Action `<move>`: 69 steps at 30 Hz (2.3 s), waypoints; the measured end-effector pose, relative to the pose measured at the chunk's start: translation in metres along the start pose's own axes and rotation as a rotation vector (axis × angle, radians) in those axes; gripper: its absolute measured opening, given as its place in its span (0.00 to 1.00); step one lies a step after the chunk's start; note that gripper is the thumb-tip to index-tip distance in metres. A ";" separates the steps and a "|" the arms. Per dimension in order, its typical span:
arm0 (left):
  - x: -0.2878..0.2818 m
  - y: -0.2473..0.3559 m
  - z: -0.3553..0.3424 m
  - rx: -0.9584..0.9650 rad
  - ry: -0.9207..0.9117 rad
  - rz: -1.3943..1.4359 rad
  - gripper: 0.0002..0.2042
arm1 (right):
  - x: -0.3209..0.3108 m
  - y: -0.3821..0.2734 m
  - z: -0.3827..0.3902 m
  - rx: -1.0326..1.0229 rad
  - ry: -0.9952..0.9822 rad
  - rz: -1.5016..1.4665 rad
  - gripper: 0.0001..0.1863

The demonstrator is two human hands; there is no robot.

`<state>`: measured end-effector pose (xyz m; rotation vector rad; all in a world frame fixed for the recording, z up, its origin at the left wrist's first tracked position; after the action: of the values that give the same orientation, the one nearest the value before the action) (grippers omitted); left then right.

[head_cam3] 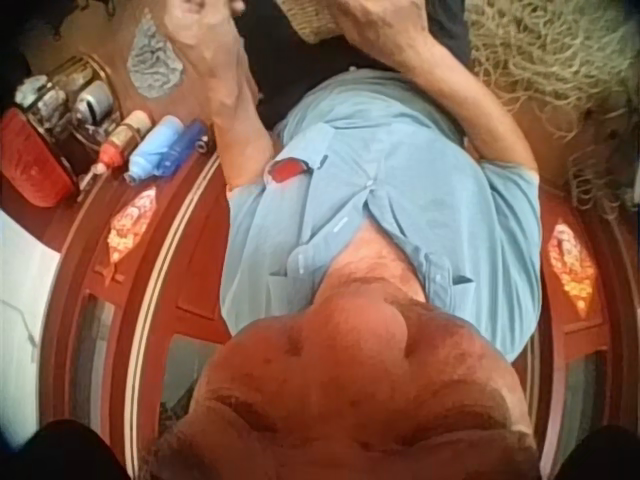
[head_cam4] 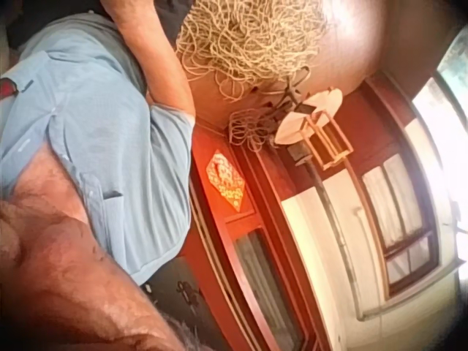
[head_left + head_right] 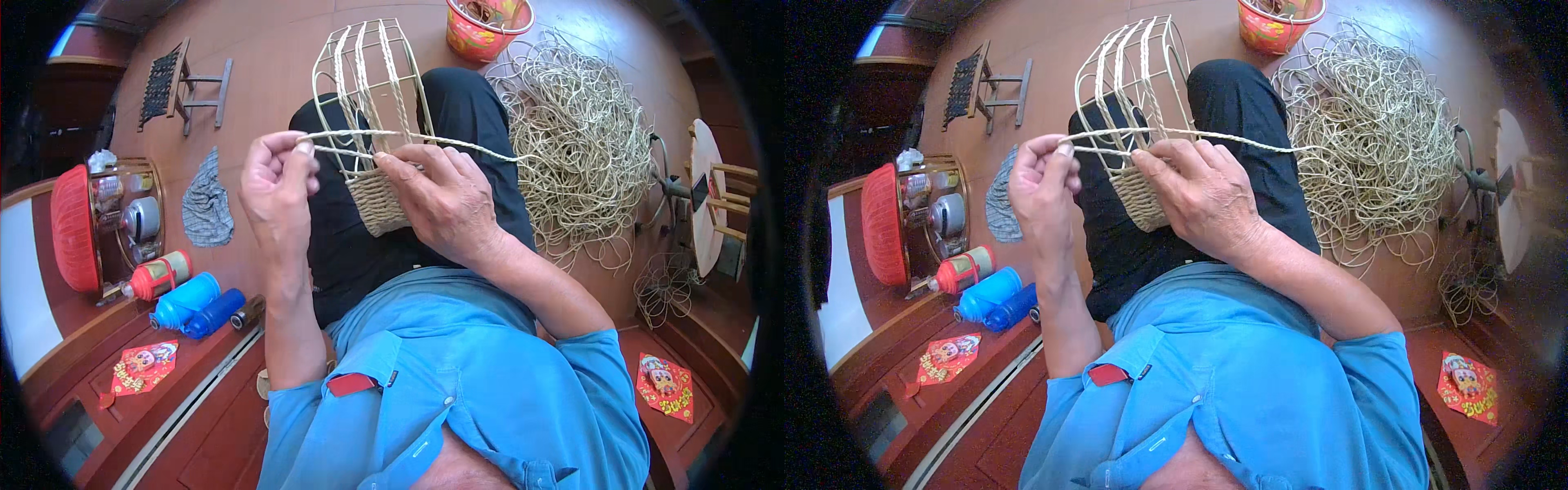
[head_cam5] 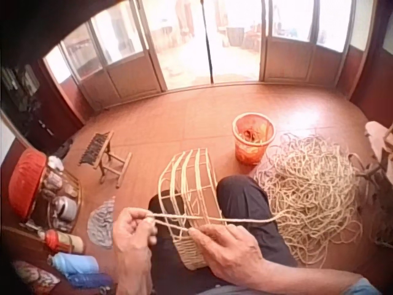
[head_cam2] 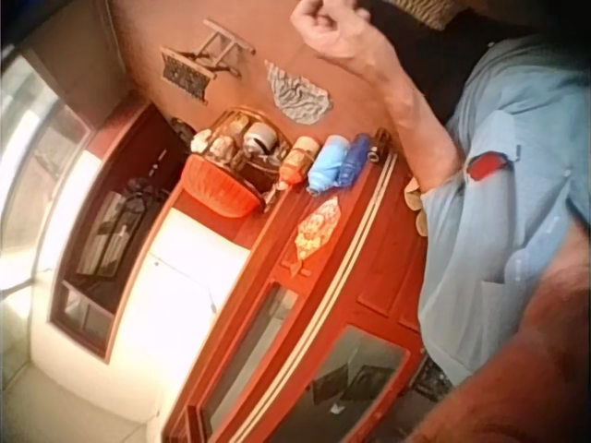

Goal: The person is weaving a wicker basket by hand.

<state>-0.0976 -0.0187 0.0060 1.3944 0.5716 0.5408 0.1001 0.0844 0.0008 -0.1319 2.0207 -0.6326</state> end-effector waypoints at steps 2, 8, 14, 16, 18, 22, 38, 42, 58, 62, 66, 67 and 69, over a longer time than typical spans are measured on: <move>0.005 0.002 -0.009 -0.002 -0.046 0.109 0.06 | 0.002 -0.001 -0.001 0.010 0.008 -0.025 0.24; 0.043 0.018 -0.020 0.219 -0.171 -0.166 0.06 | 0.004 -0.005 -0.004 0.076 -0.014 -0.034 0.21; 0.054 0.028 -0.005 0.491 -0.099 -0.804 0.06 | 0.004 -0.003 -0.004 0.086 -0.029 -0.023 0.17; 0.060 0.028 0.004 0.503 -0.114 -0.943 0.07 | 0.005 -0.002 -0.005 0.087 -0.034 -0.028 0.16; 0.060 0.023 0.004 0.462 -0.146 -0.913 0.07 | 0.005 -0.003 -0.005 0.096 -0.038 -0.033 0.15; 0.059 0.018 -0.003 0.311 -0.275 -0.753 0.08 | 0.005 0.000 -0.004 0.093 -0.043 -0.019 0.15; 0.013 0.010 0.024 0.070 0.004 -0.876 0.15 | 0.012 -0.006 -0.003 0.041 0.002 0.034 0.13; -0.003 0.013 0.019 0.044 0.008 -0.922 0.14 | 0.012 -0.009 -0.005 0.019 0.026 0.052 0.13; -0.002 0.004 -0.008 0.135 -0.129 -0.905 0.15 | 0.016 -0.004 0.003 0.042 0.101 0.080 0.14; -0.040 -0.023 -0.014 -0.010 -0.070 -0.447 0.12 | 0.018 -0.009 -0.002 0.041 0.091 0.094 0.14; -0.042 -0.015 -0.008 0.079 -0.040 -0.539 0.10 | 0.015 -0.009 0.001 0.061 0.063 0.089 0.16; -0.039 -0.010 -0.008 0.142 -0.039 -0.737 0.10 | 0.016 -0.007 0.001 0.064 0.045 0.061 0.18; -0.022 -0.006 -0.003 0.075 -0.069 -0.672 0.15 | 0.016 -0.008 0.003 0.065 0.061 0.051 0.20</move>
<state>-0.1164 -0.0314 0.0008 1.1895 0.9562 -0.0689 0.0933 0.0712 -0.0093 -0.0223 2.0534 -0.6764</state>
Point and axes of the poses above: each hand's wrist, its own z-axis away from the middle knuckle, its own x-axis out of the palm, y = z × x, the point moved 5 cm from there along -z, towards the middle knuckle, and after that the axes turned 9 degrees about -y, right-handed, at the moved point
